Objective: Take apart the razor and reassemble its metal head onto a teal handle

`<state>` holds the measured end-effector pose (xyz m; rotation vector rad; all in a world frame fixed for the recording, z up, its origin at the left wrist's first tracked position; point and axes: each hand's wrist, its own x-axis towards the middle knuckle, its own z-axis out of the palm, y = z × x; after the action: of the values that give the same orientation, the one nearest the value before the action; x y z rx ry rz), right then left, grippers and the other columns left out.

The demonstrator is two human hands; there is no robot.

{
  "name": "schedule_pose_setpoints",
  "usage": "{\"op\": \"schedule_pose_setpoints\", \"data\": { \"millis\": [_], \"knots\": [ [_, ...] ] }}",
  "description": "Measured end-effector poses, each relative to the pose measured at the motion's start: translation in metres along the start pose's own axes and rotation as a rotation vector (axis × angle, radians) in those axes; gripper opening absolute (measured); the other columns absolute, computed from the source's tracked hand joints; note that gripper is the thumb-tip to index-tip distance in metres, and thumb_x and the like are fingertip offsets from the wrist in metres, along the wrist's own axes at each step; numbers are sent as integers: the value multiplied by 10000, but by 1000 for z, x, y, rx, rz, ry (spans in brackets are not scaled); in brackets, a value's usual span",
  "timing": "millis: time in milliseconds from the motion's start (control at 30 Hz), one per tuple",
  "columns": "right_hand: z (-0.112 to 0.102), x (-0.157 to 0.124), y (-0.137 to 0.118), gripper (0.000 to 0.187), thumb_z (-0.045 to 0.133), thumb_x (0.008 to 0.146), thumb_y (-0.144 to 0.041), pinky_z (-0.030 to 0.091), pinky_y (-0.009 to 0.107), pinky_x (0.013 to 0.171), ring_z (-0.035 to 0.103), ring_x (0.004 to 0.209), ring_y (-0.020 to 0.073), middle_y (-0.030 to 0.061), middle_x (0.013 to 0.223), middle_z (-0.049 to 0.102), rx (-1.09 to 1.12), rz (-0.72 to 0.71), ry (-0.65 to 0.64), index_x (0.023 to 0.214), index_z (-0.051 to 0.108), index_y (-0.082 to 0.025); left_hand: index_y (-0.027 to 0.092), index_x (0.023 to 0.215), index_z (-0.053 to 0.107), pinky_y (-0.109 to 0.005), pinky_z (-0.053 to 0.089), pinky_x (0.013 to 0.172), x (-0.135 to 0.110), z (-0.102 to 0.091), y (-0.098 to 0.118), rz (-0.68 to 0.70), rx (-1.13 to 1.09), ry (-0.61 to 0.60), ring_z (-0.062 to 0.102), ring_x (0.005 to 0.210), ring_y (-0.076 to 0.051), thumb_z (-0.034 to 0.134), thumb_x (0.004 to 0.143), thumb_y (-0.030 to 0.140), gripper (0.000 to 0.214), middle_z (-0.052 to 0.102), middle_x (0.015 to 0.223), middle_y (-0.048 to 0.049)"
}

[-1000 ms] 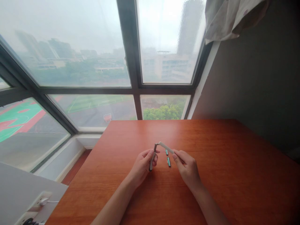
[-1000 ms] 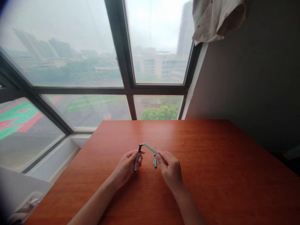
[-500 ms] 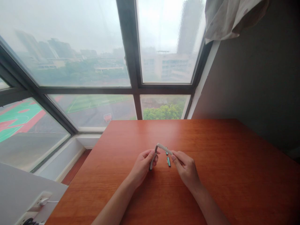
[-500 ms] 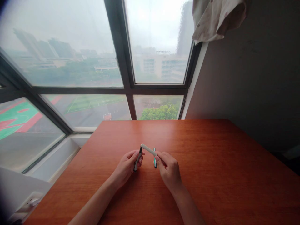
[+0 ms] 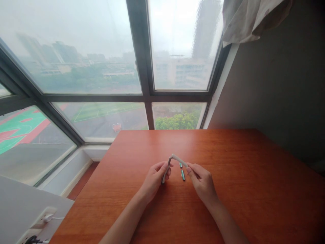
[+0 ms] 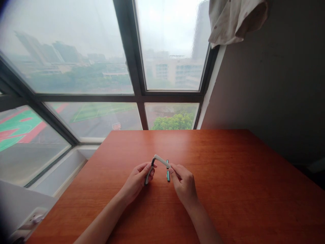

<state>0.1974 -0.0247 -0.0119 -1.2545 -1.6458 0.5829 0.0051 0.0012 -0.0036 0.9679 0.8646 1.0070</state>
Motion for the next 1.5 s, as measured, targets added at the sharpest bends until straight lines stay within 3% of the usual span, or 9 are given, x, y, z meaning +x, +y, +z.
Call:
{"op": "schedule_pose_setpoints", "data": {
  "millis": [333, 1500],
  "knots": [
    [-1, 0, -2, 275, 465, 928, -321, 383, 239, 570, 537, 619, 146, 10, 681, 575, 5, 12, 21, 1006, 691, -185, 124, 918, 682, -206, 288, 524, -1, -1, 3, -16, -101, 37, 416, 553, -76, 653, 787, 449, 352, 509, 656, -4],
    [1, 1, 0, 293, 461, 924, -349, 428, 243, 586, 569, 638, 165, 33, 698, 610, -2, 6, 5, 988, 693, -180, 126, 873, 667, -210, 279, 520, -1, 0, 3, -29, -83, 37, 412, 548, -86, 664, 763, 482, 373, 510, 656, -5]
  ]
}}
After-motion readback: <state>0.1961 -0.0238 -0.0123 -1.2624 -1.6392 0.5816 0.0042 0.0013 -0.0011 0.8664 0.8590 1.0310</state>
